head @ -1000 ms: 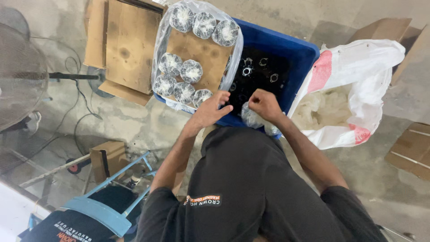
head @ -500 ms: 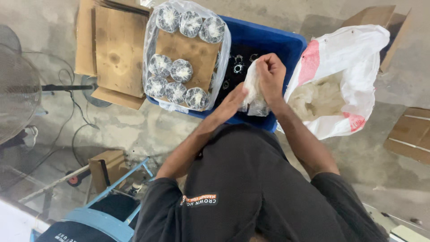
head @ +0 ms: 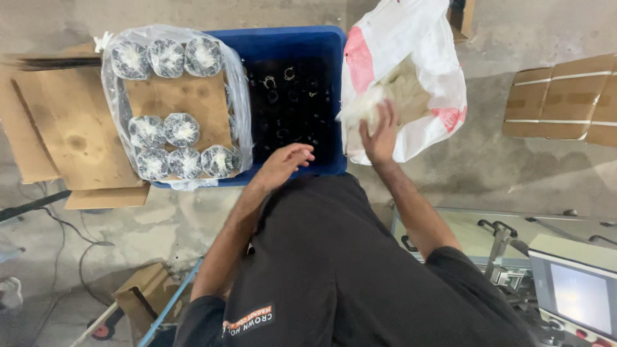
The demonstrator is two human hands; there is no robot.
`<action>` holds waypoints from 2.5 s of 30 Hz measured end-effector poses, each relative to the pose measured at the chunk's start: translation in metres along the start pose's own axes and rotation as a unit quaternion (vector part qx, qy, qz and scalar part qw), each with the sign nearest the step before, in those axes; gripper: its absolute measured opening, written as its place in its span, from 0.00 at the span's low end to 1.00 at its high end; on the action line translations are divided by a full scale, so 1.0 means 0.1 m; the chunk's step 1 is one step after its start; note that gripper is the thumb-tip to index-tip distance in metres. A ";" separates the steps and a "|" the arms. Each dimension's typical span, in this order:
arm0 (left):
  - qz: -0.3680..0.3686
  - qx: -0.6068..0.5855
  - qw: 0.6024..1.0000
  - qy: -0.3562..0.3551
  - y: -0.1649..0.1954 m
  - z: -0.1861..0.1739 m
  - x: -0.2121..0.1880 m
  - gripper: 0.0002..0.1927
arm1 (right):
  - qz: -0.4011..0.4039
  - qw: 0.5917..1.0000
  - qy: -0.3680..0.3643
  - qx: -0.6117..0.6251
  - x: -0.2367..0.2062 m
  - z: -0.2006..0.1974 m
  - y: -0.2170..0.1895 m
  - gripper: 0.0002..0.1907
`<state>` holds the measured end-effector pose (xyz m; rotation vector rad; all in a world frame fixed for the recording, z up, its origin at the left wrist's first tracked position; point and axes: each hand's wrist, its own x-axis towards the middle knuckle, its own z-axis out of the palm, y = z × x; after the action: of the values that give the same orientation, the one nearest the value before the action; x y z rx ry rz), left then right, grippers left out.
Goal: The person handles small electric motor components at a multi-spindle machine, wraps finished parts in plastic bags, and places the wrapped parts onto a cardboard-lined tray. They also operate the machine, cut material with scissors, and use a tape roll while moving parts between the machine, a blue crate, and the tray.
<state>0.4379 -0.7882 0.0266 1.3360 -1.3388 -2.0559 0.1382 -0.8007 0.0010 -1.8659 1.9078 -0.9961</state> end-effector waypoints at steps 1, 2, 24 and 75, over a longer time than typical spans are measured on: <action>-0.018 -0.013 0.999 0.034 0.04 -0.02 -0.01 0.22 | 0.039 0.996 0.017 -0.076 0.05 0.00 0.23 0.37; -0.037 -0.026 0.997 0.068 0.06 -0.07 -0.02 0.21 | 0.100 0.965 -0.117 -0.211 0.11 -0.01 0.45 0.32; -0.091 0.579 0.784 0.204 -0.62 -0.33 0.93 0.28 | -0.137 0.828 -0.413 -0.354 0.20 1.74 -0.79 0.12; -0.073 0.459 0.843 0.273 -0.51 -0.67 1.43 0.22 | -0.030 0.869 -0.400 -0.290 2.02 2.07 -0.89 0.19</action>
<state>0.4329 -0.8977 -0.0981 2.2183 -2.0293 -0.8714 0.3149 -1.0430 -0.0382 -2.1415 1.6786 0.4122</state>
